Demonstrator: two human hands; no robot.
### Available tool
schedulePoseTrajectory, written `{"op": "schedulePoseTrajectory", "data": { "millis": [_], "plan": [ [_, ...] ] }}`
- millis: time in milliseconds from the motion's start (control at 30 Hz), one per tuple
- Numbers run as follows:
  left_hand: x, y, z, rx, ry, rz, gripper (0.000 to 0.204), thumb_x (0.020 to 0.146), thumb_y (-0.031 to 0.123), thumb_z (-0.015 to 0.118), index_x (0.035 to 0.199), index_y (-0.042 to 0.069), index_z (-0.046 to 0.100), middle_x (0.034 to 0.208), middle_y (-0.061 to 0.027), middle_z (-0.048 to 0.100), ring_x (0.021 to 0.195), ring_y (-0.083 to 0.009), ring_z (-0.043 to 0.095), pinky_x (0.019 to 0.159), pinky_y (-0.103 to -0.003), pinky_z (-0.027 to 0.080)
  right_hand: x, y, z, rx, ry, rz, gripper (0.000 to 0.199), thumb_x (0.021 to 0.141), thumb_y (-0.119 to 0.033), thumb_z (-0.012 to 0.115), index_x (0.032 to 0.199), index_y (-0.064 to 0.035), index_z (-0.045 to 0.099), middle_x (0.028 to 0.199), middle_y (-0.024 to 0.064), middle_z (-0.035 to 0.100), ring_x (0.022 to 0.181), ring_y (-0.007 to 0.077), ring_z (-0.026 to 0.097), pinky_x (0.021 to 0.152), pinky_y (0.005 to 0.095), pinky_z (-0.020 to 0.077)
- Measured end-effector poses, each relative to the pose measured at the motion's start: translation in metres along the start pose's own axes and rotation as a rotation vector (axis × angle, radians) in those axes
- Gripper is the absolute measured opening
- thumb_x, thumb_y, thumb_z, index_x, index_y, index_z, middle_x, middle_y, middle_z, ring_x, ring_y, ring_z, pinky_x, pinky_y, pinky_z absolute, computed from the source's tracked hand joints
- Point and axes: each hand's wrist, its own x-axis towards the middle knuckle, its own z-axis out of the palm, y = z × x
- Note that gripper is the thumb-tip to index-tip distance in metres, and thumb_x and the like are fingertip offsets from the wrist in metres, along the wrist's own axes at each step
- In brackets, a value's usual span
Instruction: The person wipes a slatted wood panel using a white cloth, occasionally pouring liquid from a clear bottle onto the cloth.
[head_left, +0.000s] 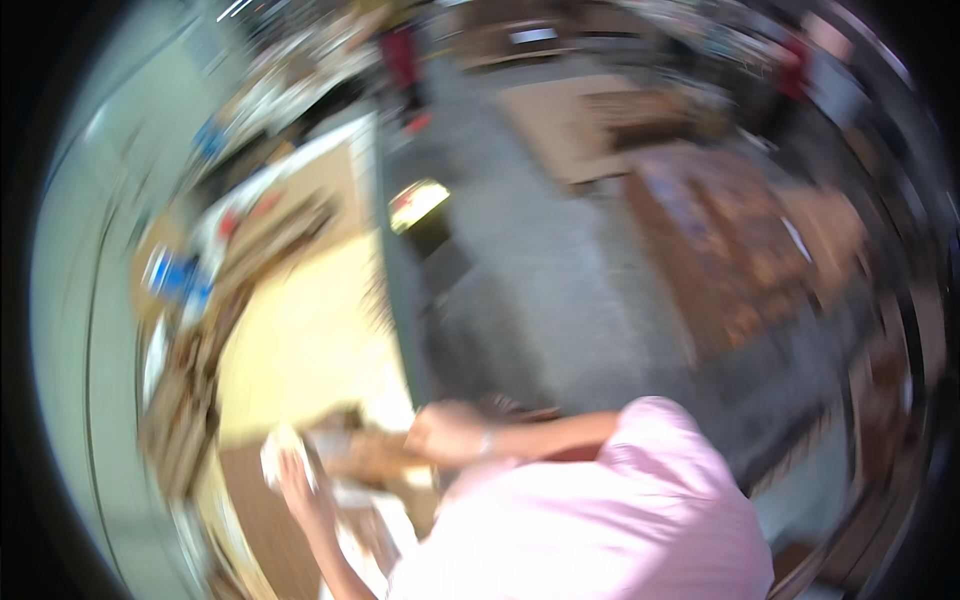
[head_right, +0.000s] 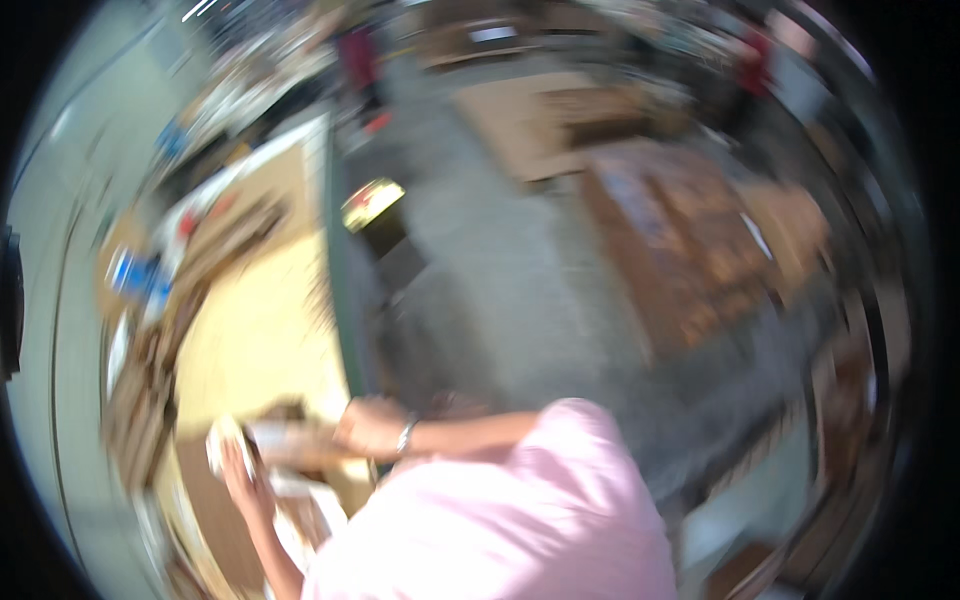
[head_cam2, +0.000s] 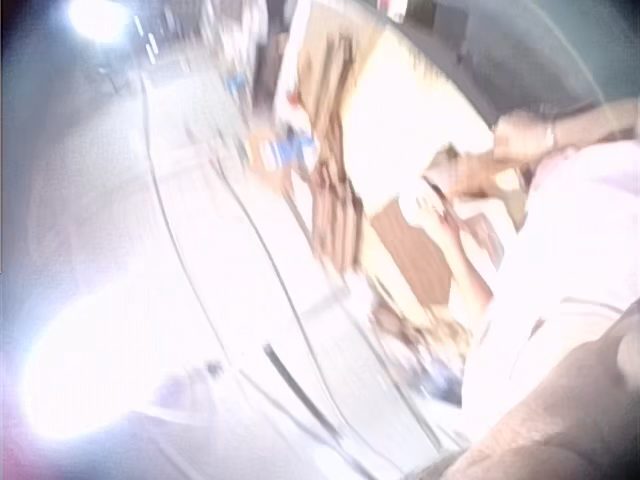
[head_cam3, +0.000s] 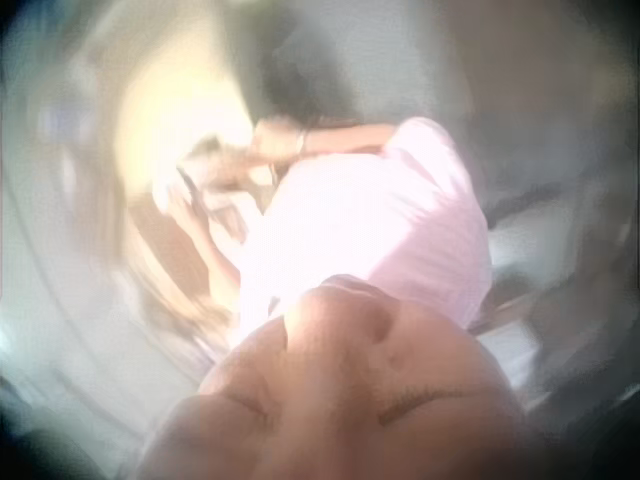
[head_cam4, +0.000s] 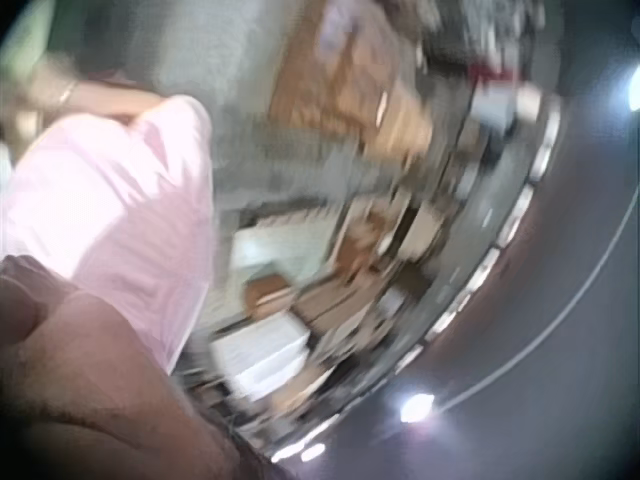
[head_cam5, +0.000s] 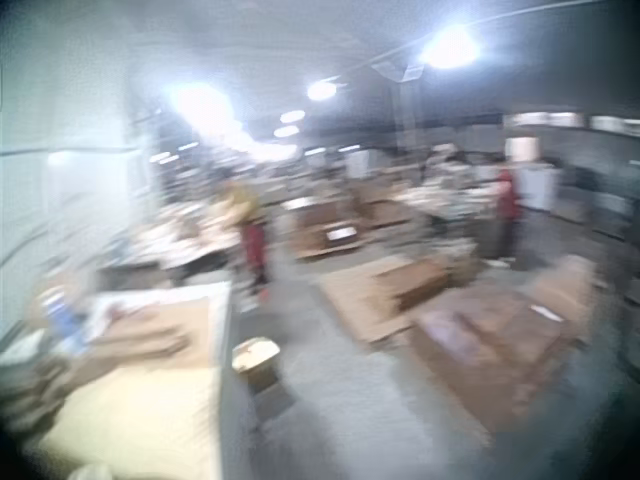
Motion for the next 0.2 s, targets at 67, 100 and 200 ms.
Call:
{"op": "schedulePoseTrajectory", "data": {
  "millis": [67, 100, 200],
  "plan": [
    [0.005, -0.016, -0.036, -0.277, 0.085, -0.372, 0.048, 0.092, -0.002, 0.054, 0.140, 0.000, 0.050, 0.142, -0.0193, 0.053, 0.131, -0.0298, 0.052, 0.108, -0.040, 0.039, 0.001, -0.027, -0.013, 0.061, -0.046, 0.118, 0.033, 0.088, -0.036, 0.060, 0.084, -0.0060, 0.074, 0.081, 0.0167, 0.071, 0.071, 0.0314, 0.068, 0.068, 0.0416, 0.0529],
    [0.000, -0.026, -0.045, -0.574, 0.219, -0.625, 0.040, 0.097, 0.001, 0.050, 0.137, -0.002, 0.053, 0.129, -0.0145, 0.064, 0.115, -0.0194, 0.061, 0.099, -0.033, 0.046, 0.007, -0.021, -0.002, 0.117, 0.000, 0.105, 0.031, 0.088, -0.032, 0.063, 0.087, -0.0030, 0.073, 0.080, 0.0171, 0.071, 0.072, 0.0256, 0.070, 0.068, 0.0391, 0.0535],
    [-0.103, -0.051, -0.076, -0.511, 0.536, -0.876, 0.037, 0.097, 0.006, 0.054, 0.133, -0.003, 0.057, 0.115, -0.0066, 0.069, 0.104, -0.0110, 0.061, 0.087, -0.024, 0.047, 0.023, -0.023, 0.033, 0.241, -0.287, -0.011, 0.024, 0.091, -0.024, 0.064, 0.092, -0.0025, 0.074, 0.083, 0.0106, 0.074, 0.086, 0.0207, 0.072, 0.073, 0.0362, 0.0570]
  ]
}}
